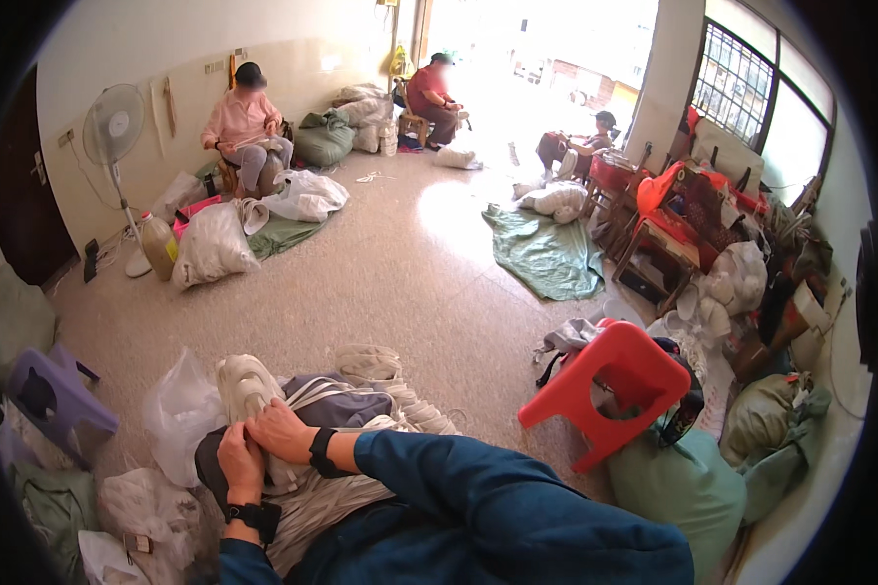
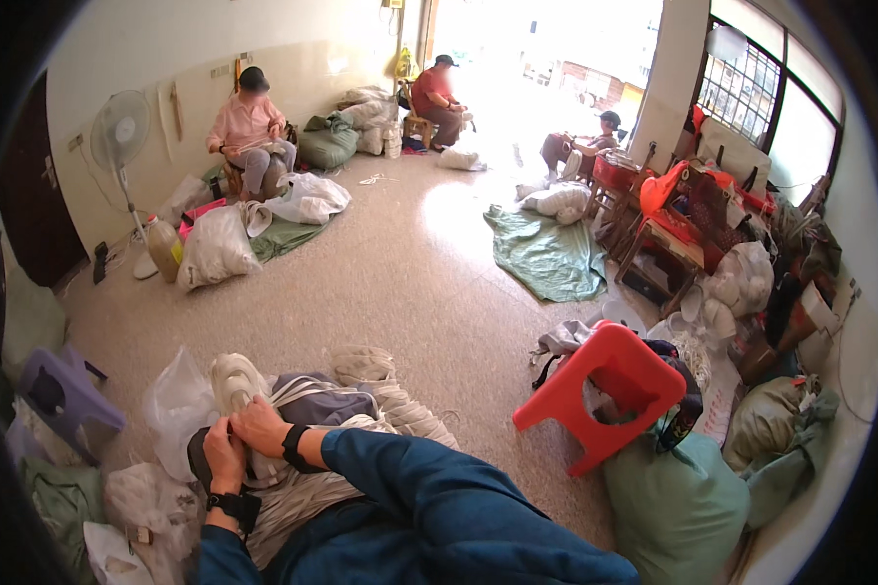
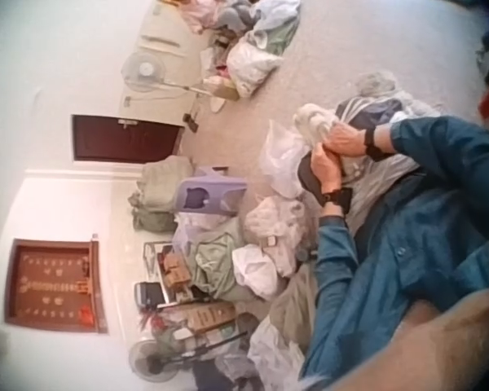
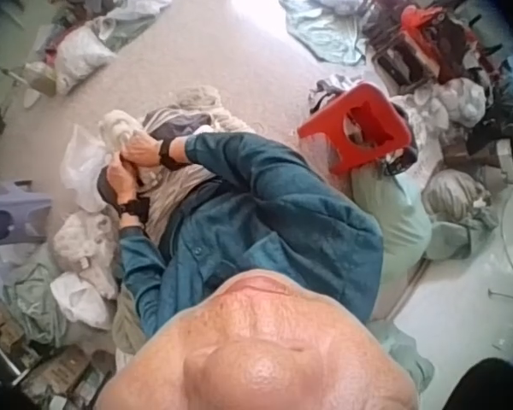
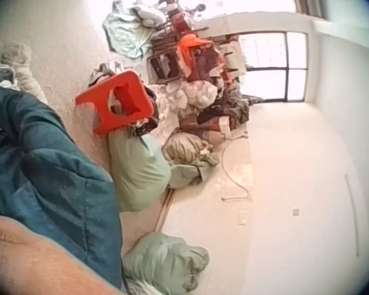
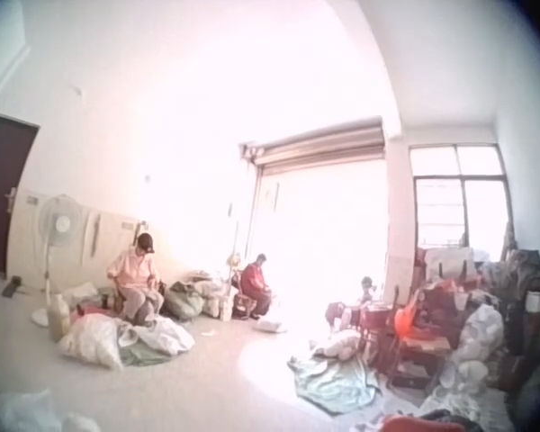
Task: Lacing a white shoe in a factory setting.
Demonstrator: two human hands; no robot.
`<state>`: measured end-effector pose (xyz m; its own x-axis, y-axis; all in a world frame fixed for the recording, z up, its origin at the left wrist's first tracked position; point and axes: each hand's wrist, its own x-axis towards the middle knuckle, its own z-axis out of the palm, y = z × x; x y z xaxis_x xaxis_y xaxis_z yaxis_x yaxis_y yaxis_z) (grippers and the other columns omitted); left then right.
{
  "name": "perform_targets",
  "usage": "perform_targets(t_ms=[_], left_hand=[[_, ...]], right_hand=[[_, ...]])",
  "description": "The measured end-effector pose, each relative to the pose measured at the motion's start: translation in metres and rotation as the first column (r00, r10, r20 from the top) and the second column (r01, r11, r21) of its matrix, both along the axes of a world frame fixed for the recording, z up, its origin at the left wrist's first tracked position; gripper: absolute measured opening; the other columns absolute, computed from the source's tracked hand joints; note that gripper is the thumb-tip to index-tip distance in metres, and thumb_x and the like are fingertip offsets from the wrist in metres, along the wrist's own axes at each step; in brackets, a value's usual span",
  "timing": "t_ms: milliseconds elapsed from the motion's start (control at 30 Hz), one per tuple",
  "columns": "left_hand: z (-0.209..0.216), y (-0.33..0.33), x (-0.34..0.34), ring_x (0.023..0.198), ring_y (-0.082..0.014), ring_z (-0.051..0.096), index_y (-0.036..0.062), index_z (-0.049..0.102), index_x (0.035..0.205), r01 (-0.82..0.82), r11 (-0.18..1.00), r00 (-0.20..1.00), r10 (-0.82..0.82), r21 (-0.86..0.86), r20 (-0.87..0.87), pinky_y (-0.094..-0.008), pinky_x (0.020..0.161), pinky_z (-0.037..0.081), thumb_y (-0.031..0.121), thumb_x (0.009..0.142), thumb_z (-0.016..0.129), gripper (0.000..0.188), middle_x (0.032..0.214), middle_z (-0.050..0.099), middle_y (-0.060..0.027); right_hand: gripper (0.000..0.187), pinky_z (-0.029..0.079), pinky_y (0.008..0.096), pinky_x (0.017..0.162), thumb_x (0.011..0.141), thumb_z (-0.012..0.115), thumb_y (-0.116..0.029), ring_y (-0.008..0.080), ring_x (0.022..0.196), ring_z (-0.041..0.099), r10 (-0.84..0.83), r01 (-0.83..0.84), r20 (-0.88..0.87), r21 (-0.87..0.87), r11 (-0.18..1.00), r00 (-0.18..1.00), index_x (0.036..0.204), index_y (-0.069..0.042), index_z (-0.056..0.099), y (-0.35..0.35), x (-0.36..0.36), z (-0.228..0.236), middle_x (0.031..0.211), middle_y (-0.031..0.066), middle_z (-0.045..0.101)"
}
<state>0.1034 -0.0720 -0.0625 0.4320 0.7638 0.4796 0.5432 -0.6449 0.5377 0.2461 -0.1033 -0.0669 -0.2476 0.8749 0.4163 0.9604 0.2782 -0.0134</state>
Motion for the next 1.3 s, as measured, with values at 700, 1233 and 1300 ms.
perform_targets(t_ms=[700, 1233, 1300], left_hand=[[0.008, -0.002, -0.002, 0.076, -0.0338, 0.071, 0.0048, 0.069, 0.09, -0.039, 0.95, 0.991, 0.077, -0.309, 0.112, -0.0436, 0.071, 0.056, 0.015, 0.085, 0.069, 0.011, 0.08, 0.072, -0.0142], [0.008, -0.003, 0.002, 0.068, -0.0286, 0.071, 0.0042, 0.069, 0.093, -0.077, 0.982, 0.996, 0.083, -0.17, 0.029, -0.0384, 0.067, 0.057, 0.013, 0.087, 0.07, 0.011, 0.077, 0.072, -0.0118], [0.018, -0.009, -0.006, 0.082, -0.0308, 0.072, 0.0029, 0.071, 0.097, 0.093, 0.94, 0.988, -0.047, -0.329, 0.145, -0.0404, 0.074, 0.057, 0.014, 0.088, 0.07, 0.015, 0.092, 0.073, -0.0146]], right_hand=[[0.018, 0.051, 0.0445, 0.083, 0.083, 0.058, -0.017, 0.0404, 0.078, 0.068, 0.382, -0.384, -0.118, -0.523, 0.761, 0.917, 0.074, -0.002, 0.064, -0.075, 0.028, 0.075, 0.076, 0.019, 0.069], [0.03, 0.056, 0.0297, 0.069, 0.106, 0.053, -0.019, 0.0145, 0.074, 0.069, -0.323, -0.86, -0.868, -0.458, 0.227, 0.377, 0.092, 0.002, 0.068, -0.122, 0.059, 0.094, 0.086, 0.0078, 0.072], [0.027, 0.056, 0.0283, 0.069, 0.107, 0.053, -0.016, 0.0144, 0.074, 0.069, -0.249, -0.713, -0.913, -0.409, 0.57, 0.324, 0.094, 0.003, 0.068, -0.119, 0.079, 0.113, 0.088, 0.0086, 0.072]])
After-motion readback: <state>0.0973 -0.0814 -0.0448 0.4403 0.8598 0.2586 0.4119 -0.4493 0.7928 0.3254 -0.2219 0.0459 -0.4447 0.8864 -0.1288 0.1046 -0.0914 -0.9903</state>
